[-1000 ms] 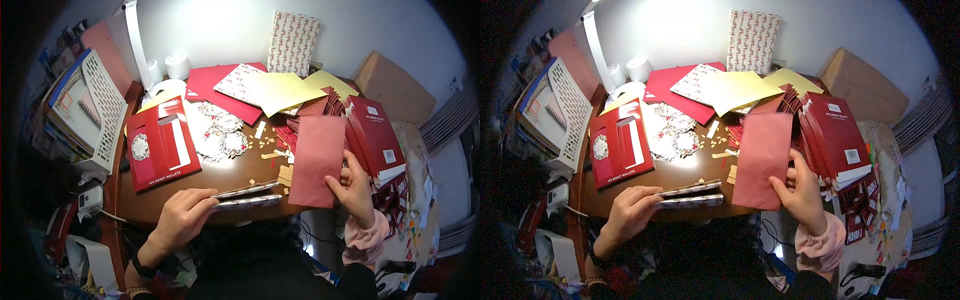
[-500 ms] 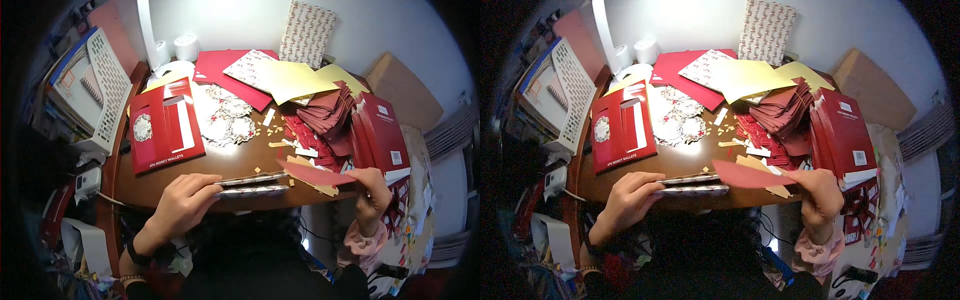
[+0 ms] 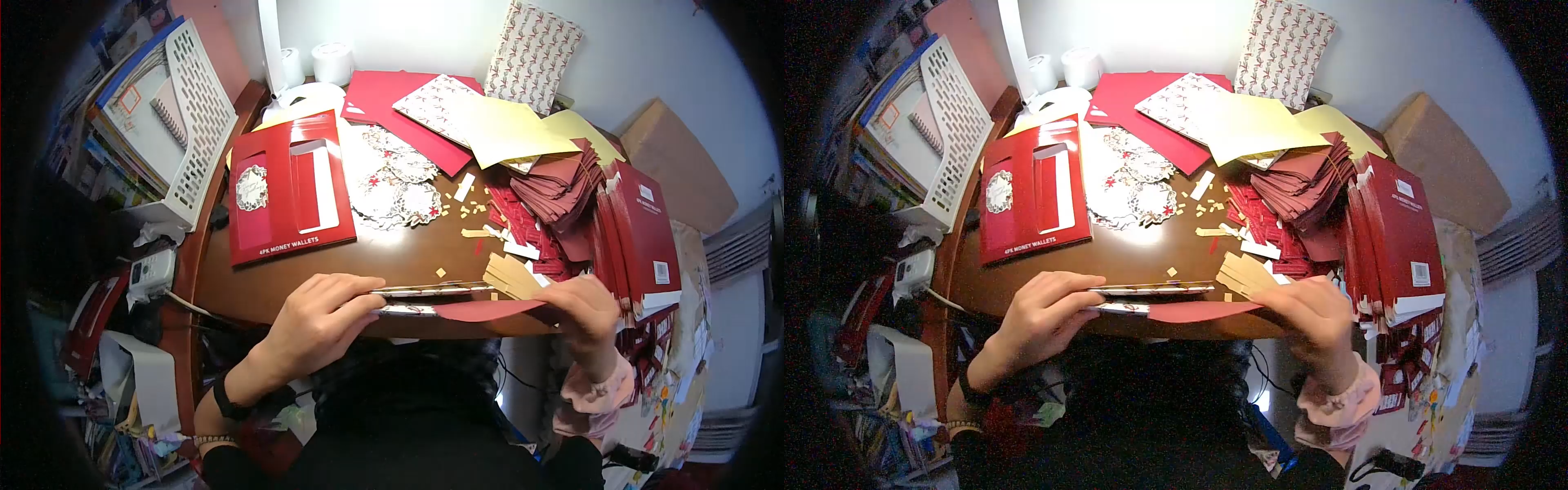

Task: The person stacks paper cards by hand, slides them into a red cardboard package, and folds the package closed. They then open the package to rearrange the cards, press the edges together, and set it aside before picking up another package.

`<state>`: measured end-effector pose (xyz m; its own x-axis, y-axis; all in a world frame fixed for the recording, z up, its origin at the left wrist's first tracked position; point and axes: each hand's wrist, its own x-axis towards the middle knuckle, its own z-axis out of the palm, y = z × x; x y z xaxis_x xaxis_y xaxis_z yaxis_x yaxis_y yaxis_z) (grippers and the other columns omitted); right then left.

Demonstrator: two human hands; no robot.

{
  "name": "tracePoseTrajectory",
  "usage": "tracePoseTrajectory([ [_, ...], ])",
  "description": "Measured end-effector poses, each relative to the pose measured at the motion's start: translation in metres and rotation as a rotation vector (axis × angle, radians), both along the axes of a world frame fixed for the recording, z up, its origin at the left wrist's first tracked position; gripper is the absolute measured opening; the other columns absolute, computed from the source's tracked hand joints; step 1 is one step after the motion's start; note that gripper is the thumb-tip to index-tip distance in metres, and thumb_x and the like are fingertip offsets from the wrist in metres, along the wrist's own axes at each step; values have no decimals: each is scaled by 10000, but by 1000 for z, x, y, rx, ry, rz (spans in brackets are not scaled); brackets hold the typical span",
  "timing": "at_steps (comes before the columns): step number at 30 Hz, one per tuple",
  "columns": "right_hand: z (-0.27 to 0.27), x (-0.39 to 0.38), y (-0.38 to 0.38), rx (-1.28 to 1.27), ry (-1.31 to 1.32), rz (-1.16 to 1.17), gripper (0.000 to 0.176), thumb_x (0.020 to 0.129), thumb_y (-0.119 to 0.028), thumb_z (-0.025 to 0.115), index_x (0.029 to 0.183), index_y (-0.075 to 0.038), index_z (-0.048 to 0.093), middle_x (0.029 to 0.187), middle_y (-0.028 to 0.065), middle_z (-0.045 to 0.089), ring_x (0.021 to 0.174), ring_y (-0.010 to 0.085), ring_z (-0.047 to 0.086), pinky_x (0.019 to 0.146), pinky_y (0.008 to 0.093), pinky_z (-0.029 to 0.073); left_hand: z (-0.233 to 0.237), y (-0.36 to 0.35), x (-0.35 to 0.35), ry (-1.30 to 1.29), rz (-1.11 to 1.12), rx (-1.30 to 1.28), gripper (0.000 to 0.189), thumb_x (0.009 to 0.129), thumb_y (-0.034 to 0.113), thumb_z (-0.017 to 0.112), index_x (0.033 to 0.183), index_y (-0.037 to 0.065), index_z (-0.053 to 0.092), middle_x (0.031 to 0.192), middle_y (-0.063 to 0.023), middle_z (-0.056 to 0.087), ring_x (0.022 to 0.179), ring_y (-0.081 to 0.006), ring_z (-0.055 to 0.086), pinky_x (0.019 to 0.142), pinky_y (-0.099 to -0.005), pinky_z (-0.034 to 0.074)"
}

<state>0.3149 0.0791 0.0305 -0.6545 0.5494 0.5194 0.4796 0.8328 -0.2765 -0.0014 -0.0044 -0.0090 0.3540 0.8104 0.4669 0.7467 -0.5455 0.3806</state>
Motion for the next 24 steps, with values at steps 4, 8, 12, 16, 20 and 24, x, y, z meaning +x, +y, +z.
tracePoseTrajectory([
  [4,-24,-28,1,-81,-5,90,287,658,-15,606,932,-71,667,812,79,630,723,235,610,627,330,459,-1,-1,3,-51,19,-43,311,706,31,695,991,35,572,991,-115,618,891,-286,607,766,-365,480],
  [8,-34,-47,-1,-146,40,157,429,618,61,597,1023,-66,657,834,84,562,721,233,578,627,327,467,-2,-4,3,-123,64,-70,425,697,-1,689,1088,24,524,967,-130,602,876,-301,597,771,-372,469],
  [12,-37,-60,-5,-224,137,165,493,635,123,567,1086,-62,638,907,100,505,778,227,534,674,304,450,-3,-4,0,-139,68,-53,450,699,-1,684,1122,20,534,974,-122,602,875,-291,595,770,-368,470],
  [16,-55,-56,-3,-335,402,157,480,746,-7,532,1223,23,487,1077,144,474,947,239,488,832,331,408,0,-1,-3,-20,19,-9,475,708,-11,667,1167,10,545,979,-106,606,884,-267,590,759,-355,472],
  [20,-71,-50,-4,-615,756,200,832,664,-113,523,1386,74,152,1404,200,236,1335,274,230,1091,408,165,-2,-2,-2,-38,54,5,469,713,-9,662,1169,4,552,978,-103,608,886,-258,589,751,-350,472],
  [24,-88,-41,-15,-703,607,198,953,616,-27,503,1415,69,-9,1483,235,85,1403,311,54,1126,405,23,-3,-1,-2,-51,59,-1,471,711,-2,668,1167,3,553,976,-105,610,883,-260,591,748,-352,472],
])
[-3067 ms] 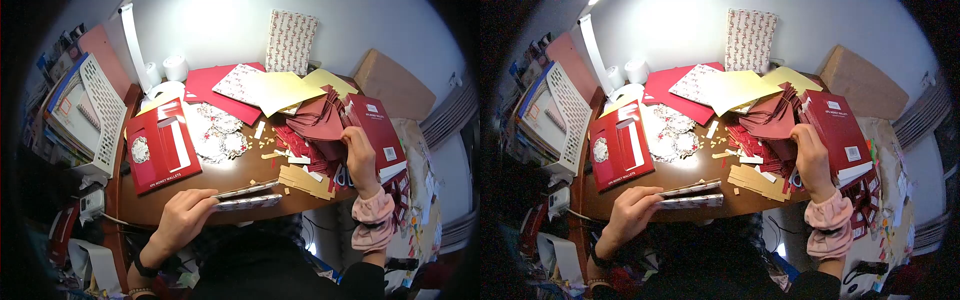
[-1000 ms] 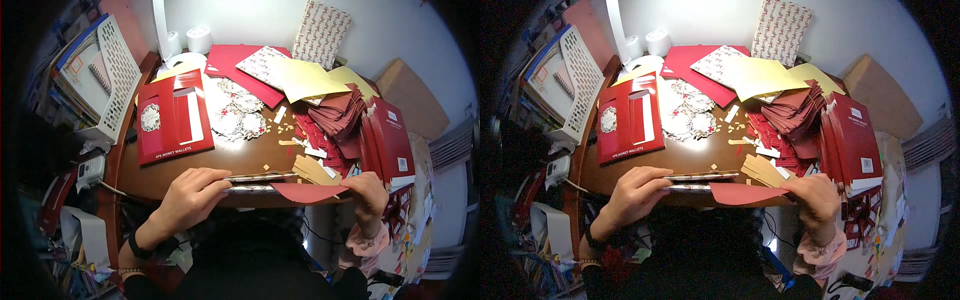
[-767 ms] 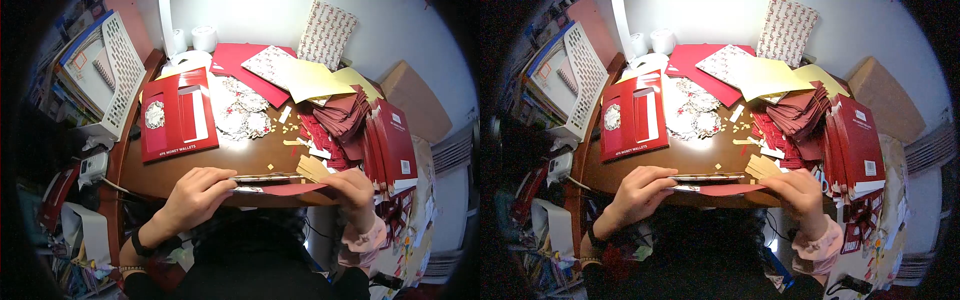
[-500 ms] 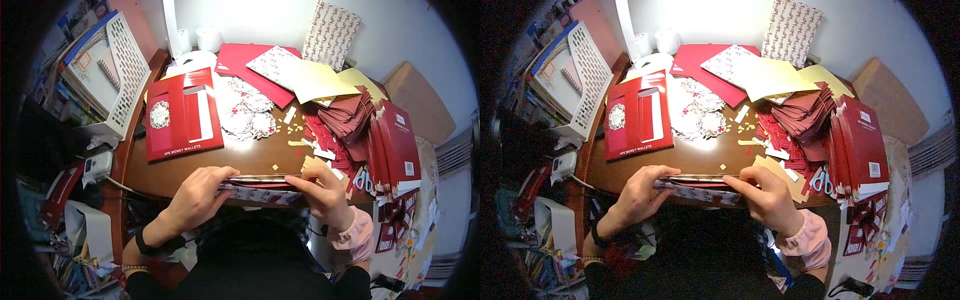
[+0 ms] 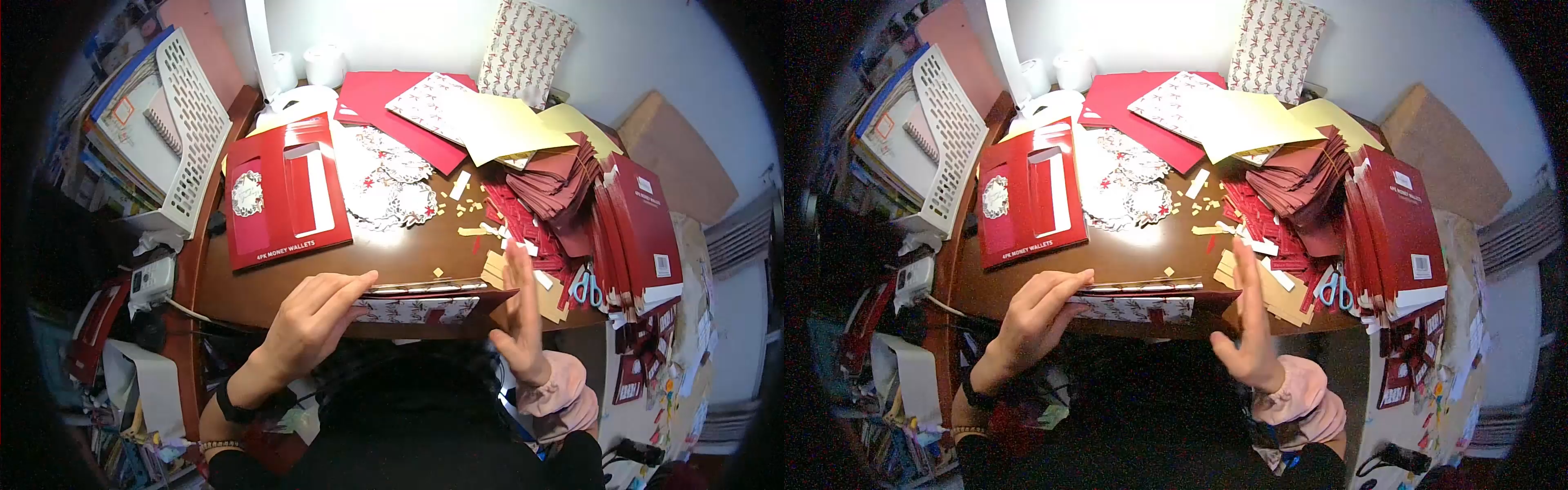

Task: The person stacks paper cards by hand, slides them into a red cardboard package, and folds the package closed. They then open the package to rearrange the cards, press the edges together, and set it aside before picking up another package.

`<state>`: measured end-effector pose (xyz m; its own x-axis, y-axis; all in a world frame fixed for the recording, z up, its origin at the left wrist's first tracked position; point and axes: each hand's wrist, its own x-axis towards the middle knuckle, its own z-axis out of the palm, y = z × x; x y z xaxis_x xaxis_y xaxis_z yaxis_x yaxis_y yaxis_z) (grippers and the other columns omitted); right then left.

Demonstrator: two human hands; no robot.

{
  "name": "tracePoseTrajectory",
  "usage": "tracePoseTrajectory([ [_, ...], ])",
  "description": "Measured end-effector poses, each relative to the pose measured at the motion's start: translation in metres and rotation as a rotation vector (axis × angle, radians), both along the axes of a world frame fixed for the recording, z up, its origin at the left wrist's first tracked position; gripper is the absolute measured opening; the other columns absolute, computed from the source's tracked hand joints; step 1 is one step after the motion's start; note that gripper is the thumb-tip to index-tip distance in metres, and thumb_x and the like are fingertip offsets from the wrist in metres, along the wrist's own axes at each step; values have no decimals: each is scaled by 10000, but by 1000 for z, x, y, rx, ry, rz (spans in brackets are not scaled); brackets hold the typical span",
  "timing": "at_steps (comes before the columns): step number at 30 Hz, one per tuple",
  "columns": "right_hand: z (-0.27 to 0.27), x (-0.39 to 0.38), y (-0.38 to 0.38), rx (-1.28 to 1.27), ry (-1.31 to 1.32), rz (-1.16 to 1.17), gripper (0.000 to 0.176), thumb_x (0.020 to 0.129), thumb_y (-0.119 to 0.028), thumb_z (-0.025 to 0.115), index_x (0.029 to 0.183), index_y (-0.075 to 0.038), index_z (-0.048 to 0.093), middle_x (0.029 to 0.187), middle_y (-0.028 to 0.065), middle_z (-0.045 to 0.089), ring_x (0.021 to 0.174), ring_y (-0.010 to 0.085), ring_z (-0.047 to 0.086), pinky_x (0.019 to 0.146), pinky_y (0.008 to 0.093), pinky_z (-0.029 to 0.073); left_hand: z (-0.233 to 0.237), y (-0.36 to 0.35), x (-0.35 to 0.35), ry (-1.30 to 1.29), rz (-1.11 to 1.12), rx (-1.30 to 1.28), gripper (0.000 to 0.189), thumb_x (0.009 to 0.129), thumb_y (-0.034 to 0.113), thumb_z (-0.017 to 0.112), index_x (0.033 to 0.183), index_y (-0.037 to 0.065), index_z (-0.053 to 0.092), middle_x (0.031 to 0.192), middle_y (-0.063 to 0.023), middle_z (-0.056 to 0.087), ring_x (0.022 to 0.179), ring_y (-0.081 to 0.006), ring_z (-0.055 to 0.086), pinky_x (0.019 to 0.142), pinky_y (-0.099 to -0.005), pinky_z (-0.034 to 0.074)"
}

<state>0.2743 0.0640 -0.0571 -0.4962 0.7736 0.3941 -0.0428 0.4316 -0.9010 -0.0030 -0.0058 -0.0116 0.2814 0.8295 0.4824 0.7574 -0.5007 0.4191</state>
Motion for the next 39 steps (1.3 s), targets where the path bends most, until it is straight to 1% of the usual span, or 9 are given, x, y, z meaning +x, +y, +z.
tracePoseTrajectory([
  [5,11,-20,-11,-100,19,62,981,625,44,491,1423,30,-79,1485,255,75,1403,316,51,1120,381,37,2,4,4,9,-18,-1,448,699,13,683,1134,13,576,975,-92,620,888,-254,595,746,-349,472],
  [7,13,-28,-13,-112,-60,86,966,657,67,516,1430,15,-61,1484,248,99,1380,307,173,1112,374,116,4,2,2,63,-1,14,430,695,25,687,1114,24,591,971,-79,624,894,-247,594,759,-352,466],
  [8,12,-38,-18,-70,-36,10,886,722,81,583,1427,4,52,1411,225,318,1264,279,401,1051,366,287,5,3,1,115,19,29,411,692,38,692,1094,34,605,967,-67,629,900,-239,594,773,-356,460],
  [12,-3,-40,-12,94,-159,-71,728,769,58,650,1365,-19,238,1091,143,612,1009,237,605,867,321,465,10,1,1,257,56,89,401,693,88,689,1084,41,611,987,-54,628,934,-221,587,842,-380,430],
  [19,-8,-43,-8,110,-28,-39,781,742,28,697,1365,-1,227,1127,144,584,977,208,618,852,305,478,9,1,8,371,54,64,396,740,105,641,1117,3,571,1001,-85,601,922,-222,586,812,-357,449],
  [22,-3,-40,-3,-14,-60,59,993,708,34,733,1419,-1,41,1246,149,509,1002,204,601,888,296,464,8,3,3,328,26,37,373,739,97,638,1095,7,570,974,-84,598,909,-223,588,795,-352,455],
  [32,-14,-46,-3,4,-168,6,1016,714,-42,764,1423,-16,36,1103,113,612,1020,191,593,878,295,462,10,4,22,506,51,28,403,777,111,573,1156,-13,512,1086,-112,566,1000,-226,553,857,-349,425],
  [37,-12,-40,-3,14,-251,76,560,745,-56,739,1244,-18,489,1079,102,636,942,152,629,810,261,491,12,6,23,503,28,3,319,776,112,576,1073,5,528,1010,-99,578,944,-224,568,837,-341,432],
  [39,-3,-42,-6,-24,-197,54,454,754,-54,729,1171,-21,552,1068,103,644,927,148,634,795,256,496,12,6,23,480,8,3,299,775,112,578,1051,8,528,982,-93,580,923,-223,572,827,-341,436],
])
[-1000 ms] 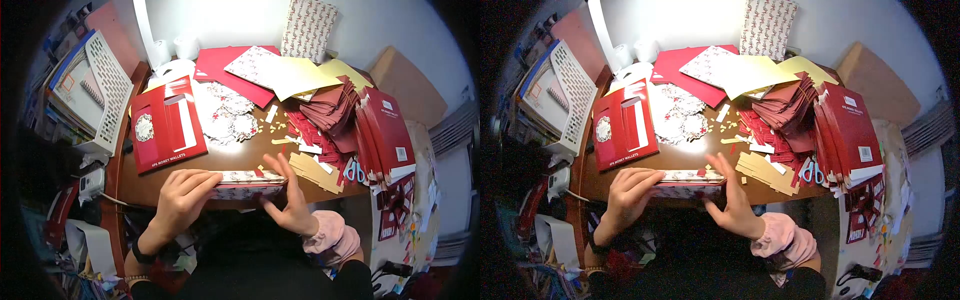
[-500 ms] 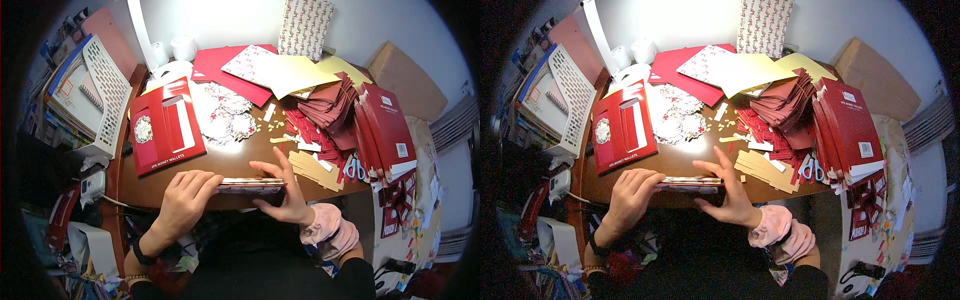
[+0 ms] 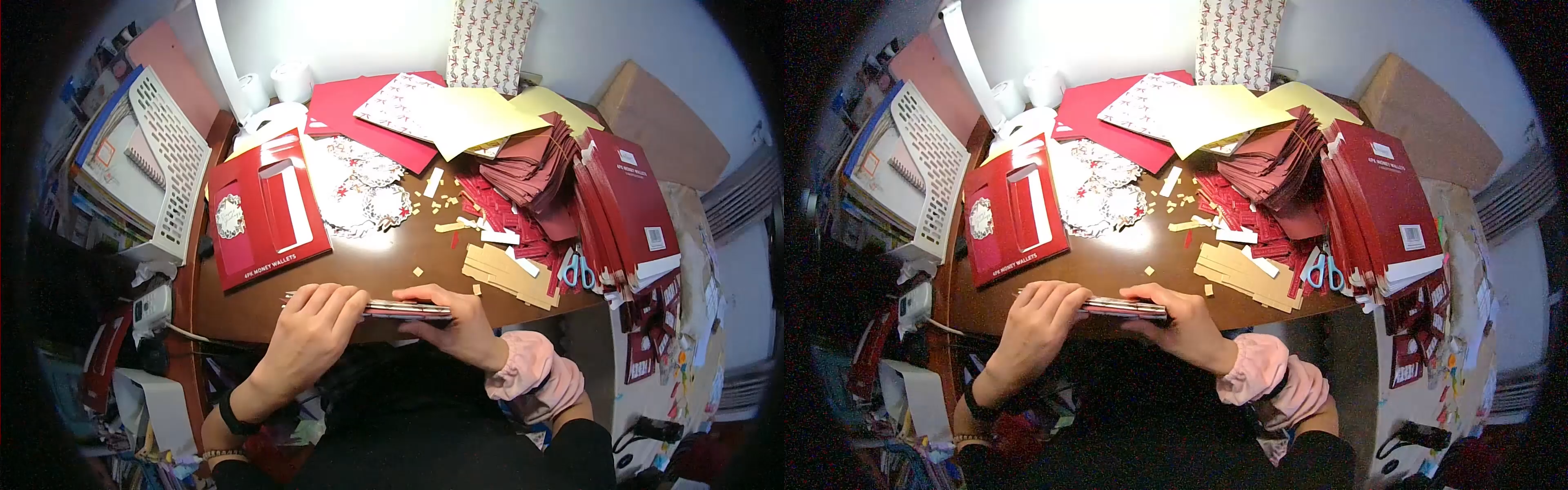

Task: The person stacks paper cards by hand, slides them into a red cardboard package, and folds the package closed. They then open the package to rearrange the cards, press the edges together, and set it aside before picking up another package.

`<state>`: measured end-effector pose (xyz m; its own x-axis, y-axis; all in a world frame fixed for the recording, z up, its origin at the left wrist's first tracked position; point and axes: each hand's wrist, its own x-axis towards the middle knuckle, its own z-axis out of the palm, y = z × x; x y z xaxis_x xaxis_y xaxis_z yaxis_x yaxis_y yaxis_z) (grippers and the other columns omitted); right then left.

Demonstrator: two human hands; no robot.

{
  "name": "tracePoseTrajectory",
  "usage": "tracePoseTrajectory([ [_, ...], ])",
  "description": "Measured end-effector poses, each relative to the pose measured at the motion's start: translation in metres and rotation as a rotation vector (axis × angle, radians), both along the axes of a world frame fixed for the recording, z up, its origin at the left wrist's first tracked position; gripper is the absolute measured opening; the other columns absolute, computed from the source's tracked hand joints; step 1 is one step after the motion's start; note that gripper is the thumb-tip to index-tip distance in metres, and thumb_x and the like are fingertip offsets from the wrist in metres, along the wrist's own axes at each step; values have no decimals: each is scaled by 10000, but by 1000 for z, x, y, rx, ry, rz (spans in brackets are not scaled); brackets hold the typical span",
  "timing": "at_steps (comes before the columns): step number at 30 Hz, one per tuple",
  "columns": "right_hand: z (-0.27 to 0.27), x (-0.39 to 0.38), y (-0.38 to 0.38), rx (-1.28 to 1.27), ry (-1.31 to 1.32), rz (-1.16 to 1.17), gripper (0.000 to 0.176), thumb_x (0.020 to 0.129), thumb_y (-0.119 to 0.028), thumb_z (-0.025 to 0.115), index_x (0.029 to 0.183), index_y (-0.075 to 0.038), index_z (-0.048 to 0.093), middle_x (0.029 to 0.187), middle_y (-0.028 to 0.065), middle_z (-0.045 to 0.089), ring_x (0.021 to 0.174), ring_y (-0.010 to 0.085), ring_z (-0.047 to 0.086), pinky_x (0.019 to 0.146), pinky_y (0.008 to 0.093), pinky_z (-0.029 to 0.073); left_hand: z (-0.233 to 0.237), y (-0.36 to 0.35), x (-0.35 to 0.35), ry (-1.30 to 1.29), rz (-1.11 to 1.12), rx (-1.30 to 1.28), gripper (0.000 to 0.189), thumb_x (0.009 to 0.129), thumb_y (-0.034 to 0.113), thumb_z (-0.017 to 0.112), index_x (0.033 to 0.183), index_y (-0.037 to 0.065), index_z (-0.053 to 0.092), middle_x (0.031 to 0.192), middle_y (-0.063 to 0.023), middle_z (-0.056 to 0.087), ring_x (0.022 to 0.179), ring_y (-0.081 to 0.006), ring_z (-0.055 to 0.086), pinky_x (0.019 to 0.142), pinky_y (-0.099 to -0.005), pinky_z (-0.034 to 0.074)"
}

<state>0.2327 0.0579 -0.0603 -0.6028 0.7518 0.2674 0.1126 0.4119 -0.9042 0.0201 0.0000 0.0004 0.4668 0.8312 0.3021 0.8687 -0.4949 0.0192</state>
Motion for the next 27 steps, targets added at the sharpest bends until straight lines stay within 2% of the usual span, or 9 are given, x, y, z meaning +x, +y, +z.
tracePoseTrajectory([
  [4,-4,2,3,2,30,47,307,786,-37,687,1087,-20,626,1006,99,672,876,137,648,769,248,508,-3,1,1,-57,-38,6,270,771,109,584,1018,12,534,926,-82,584,871,-218,582,795,-334,448],
  [5,-2,2,0,-121,30,7,241,799,-29,669,1040,-20,658,953,94,687,844,129,653,756,247,513,-3,1,1,-54,-27,5,270,771,109,584,1018,12,534,926,-82,584,871,-218,582,795,-334,448],
  [8,-3,5,6,-12,45,24,217,836,-79,642,1047,-29,652,944,80,689,794,128,654,705,254,518,-2,4,-7,-97,-4,20,254,763,100,574,999,12,540,928,-88,588,863,-216,587,781,-324,452],
  [14,-3,7,5,-134,31,39,199,829,-68,647,1022,-24,666,986,80,686,856,133,651,769,249,510,-4,6,-17,-77,11,-20,206,732,86,552,931,34,558,849,-68,591,804,-213,597,710,-319,462],
  [16,-1,2,0,-260,182,-95,211,820,-34,647,1030,-14,658,1008,93,678,894,136,645,799,254,503,-5,6,-18,-76,37,3,198,737,89,542,927,38,560,842,-64,583,785,-206,589,696,-313,458],
  [18,0,6,1,-172,123,-78,204,820,-9,641,1023,4,652,1019,107,672,929,147,637,819,265,500,-7,5,-17,-58,25,-15,200,738,96,536,929,40,560,842,-59,579,786,-199,586,692,-312,455],
  [22,-12,13,1,-184,144,-19,148,847,-8,617,985,37,646,978,99,675,885,161,634,806,278,504,-11,9,-24,-183,-8,-65,279,747,119,628,1006,43,558,974,-79,606,924,-230,597,787,-311,466],
  [25,-16,22,4,-192,177,-133,187,796,61,643,980,30,631,926,81,654,856,140,607,790,273,473,7,13,-36,-315,46,39,403,714,150,711,1064,42,545,1070,-109,588,1008,-263,576,836,-333,463],
  [27,-21,29,4,-185,240,-217,181,798,51,649,977,32,627,920,85,654,847,148,608,788,273,474,5,16,-53,-382,220,46,477,704,161,736,1102,16,519,1076,-156,564,1023,-311,555,851,-378,457],
])
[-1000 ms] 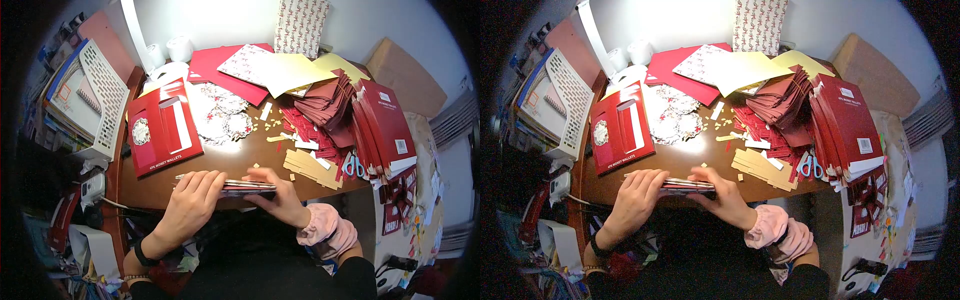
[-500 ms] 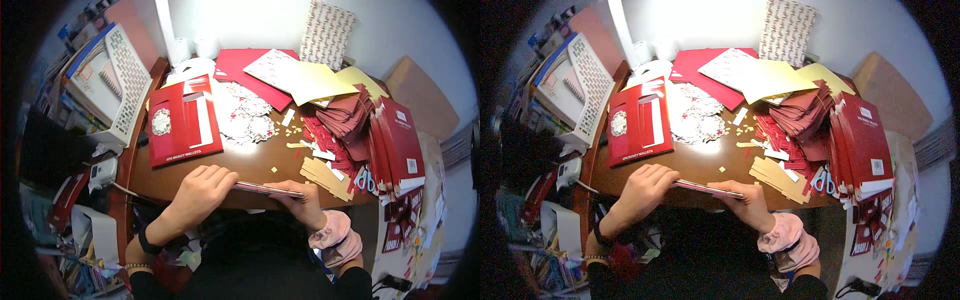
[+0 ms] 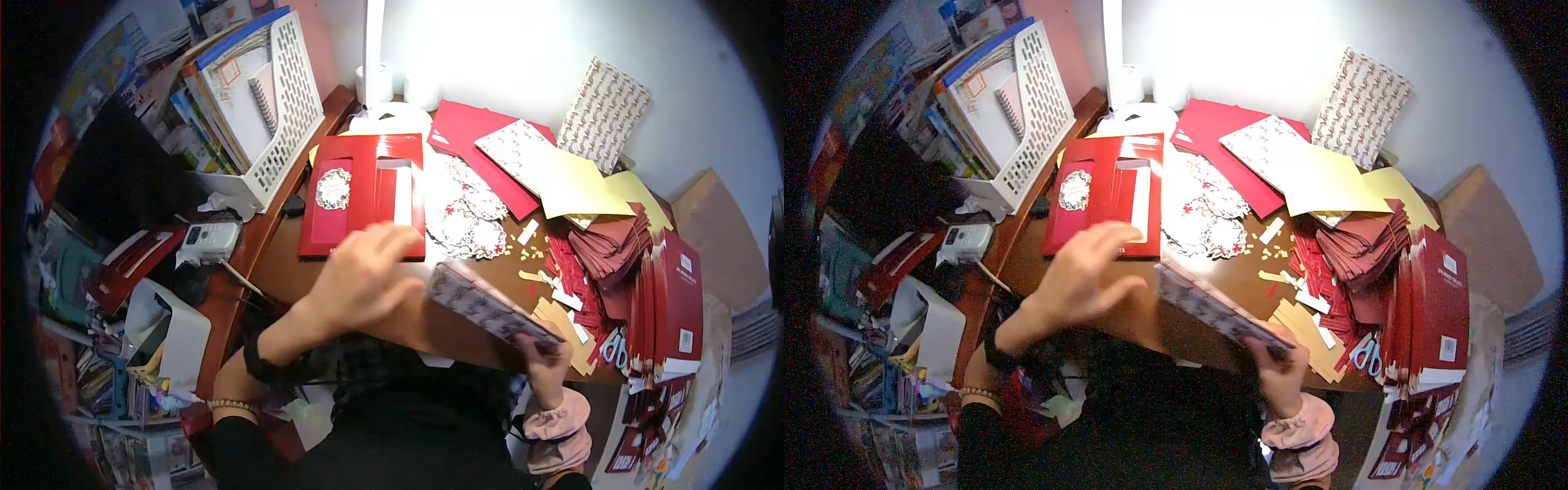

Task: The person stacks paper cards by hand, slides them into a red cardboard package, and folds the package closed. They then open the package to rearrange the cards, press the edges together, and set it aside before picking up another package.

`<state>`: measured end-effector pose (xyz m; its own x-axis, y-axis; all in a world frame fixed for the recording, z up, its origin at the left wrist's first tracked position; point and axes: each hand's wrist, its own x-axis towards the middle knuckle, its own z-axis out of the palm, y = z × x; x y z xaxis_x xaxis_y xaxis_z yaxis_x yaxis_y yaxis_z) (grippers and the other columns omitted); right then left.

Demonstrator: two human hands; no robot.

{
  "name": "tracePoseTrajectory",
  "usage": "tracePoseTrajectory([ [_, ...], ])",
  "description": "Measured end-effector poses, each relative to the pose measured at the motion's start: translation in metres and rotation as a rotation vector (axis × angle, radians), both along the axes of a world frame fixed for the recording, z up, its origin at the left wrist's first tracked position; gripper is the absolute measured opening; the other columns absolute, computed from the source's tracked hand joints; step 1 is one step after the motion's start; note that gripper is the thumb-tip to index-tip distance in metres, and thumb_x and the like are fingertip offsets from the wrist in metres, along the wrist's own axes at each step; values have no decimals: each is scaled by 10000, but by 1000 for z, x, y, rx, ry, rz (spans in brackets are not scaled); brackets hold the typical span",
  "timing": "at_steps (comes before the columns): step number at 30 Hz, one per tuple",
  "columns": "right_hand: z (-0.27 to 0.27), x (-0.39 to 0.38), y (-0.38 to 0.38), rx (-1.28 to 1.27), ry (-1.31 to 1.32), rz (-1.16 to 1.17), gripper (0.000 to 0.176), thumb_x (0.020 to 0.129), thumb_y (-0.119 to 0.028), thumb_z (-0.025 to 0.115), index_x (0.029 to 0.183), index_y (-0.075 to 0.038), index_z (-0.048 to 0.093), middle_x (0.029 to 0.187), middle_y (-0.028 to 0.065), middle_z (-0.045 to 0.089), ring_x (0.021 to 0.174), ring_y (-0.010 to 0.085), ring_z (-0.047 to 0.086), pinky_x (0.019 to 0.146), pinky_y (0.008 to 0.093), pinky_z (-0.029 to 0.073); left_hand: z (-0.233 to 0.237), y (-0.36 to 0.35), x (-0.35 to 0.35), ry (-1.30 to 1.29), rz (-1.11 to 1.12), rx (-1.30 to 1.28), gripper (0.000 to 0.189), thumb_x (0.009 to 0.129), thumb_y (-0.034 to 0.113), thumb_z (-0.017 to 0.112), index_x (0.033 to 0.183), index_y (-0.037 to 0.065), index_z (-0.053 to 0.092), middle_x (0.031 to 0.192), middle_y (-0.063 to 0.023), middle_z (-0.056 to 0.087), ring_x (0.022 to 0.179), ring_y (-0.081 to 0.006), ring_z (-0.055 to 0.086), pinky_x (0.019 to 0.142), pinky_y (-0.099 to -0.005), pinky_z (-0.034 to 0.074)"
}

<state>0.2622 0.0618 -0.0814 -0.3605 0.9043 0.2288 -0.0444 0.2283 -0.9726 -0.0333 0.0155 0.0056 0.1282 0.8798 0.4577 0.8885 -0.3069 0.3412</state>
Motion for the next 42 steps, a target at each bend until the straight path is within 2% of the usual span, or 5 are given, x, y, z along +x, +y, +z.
tracePoseTrajectory([
  [8,-5,19,3,-3,5,-165,228,792,5,679,1011,7,614,913,52,654,823,119,598,741,245,460,-25,26,-44,82,489,-176,597,756,257,708,1170,-55,411,1088,-245,508,986,-394,550,831,-426,469],
  [21,1,18,-2,-91,47,-165,196,783,41,676,970,9,623,921,54,653,818,119,599,771,253,462,-30,36,-54,53,627,-233,503,708,185,664,1051,-73,401,1028,-274,502,938,-407,557,791,-458,486],
  [29,3,49,8,18,129,-356,213,818,-26,657,1008,-8,564,875,59,626,687,113,573,604,249,454,-4,6,-44,-77,437,-10,581,678,129,634,1183,-62,421,969,-191,512,925,-329,523,863,-401,424],
  [35,34,91,14,-48,327,-298,430,890,-50,568,1277,21,394,1244,120,507,1101,211,519,936,346,411,12,-10,-5,-52,-119,-124,632,606,-1,635,1197,-48,417,981,-176,502,918,-318,518,846,-366,445],
  [42,44,110,10,-139,169,-205,464,877,-130,610,1249,62,410,1194,123,547,1074,201,540,942,324,406,-15,-1,6,149,-299,-213,599,599,42,656,1161,-15,457,1026,-150,513,955,-315,517,849,-380,435],
])
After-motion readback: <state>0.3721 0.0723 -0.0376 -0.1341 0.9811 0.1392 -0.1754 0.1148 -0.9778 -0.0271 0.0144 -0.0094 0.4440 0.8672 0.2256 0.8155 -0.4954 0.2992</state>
